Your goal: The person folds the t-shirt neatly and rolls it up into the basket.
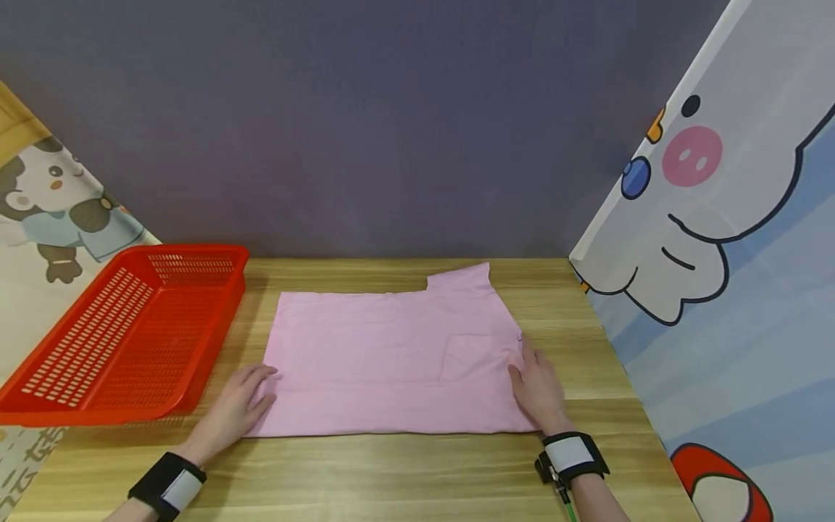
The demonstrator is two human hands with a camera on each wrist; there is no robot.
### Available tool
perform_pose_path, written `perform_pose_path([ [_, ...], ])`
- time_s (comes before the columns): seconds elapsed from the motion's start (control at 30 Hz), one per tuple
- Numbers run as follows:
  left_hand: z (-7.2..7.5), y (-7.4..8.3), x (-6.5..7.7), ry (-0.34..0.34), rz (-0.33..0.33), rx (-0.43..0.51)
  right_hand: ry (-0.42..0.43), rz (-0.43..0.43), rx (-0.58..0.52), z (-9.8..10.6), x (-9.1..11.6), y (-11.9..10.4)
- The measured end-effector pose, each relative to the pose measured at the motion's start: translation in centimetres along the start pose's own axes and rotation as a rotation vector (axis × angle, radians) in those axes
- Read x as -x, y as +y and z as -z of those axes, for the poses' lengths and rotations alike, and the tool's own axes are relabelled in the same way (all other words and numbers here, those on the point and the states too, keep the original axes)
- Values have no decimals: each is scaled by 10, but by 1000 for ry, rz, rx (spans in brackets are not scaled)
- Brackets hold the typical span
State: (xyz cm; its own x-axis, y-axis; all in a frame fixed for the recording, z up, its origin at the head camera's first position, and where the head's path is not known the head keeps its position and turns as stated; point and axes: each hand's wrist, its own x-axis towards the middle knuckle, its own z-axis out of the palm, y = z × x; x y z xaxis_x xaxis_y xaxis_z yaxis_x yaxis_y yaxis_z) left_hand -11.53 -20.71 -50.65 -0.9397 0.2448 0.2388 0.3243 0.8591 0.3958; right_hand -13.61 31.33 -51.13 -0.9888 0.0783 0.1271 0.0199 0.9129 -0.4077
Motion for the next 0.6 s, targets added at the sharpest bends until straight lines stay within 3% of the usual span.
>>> perform_pose_path([
  [0.1,-1,5,8,-14,-29,-71,72,24,20,4,7,2],
  [0.2,-3,9,18,-82,-47,-160,134,109,55,5,18,3],
  [0.3,-5,12,27,-162,-41,-214,120,211,89,5,29,2],
  [0.37,-5,14,31,-205,-18,-236,74,257,131,4,35,0],
  [0.43,-5,15,33,-243,18,-246,-22,247,172,3,41,-1],
  [0.6,-5,15,35,-245,39,-259,-261,107,187,-1,51,2],
])
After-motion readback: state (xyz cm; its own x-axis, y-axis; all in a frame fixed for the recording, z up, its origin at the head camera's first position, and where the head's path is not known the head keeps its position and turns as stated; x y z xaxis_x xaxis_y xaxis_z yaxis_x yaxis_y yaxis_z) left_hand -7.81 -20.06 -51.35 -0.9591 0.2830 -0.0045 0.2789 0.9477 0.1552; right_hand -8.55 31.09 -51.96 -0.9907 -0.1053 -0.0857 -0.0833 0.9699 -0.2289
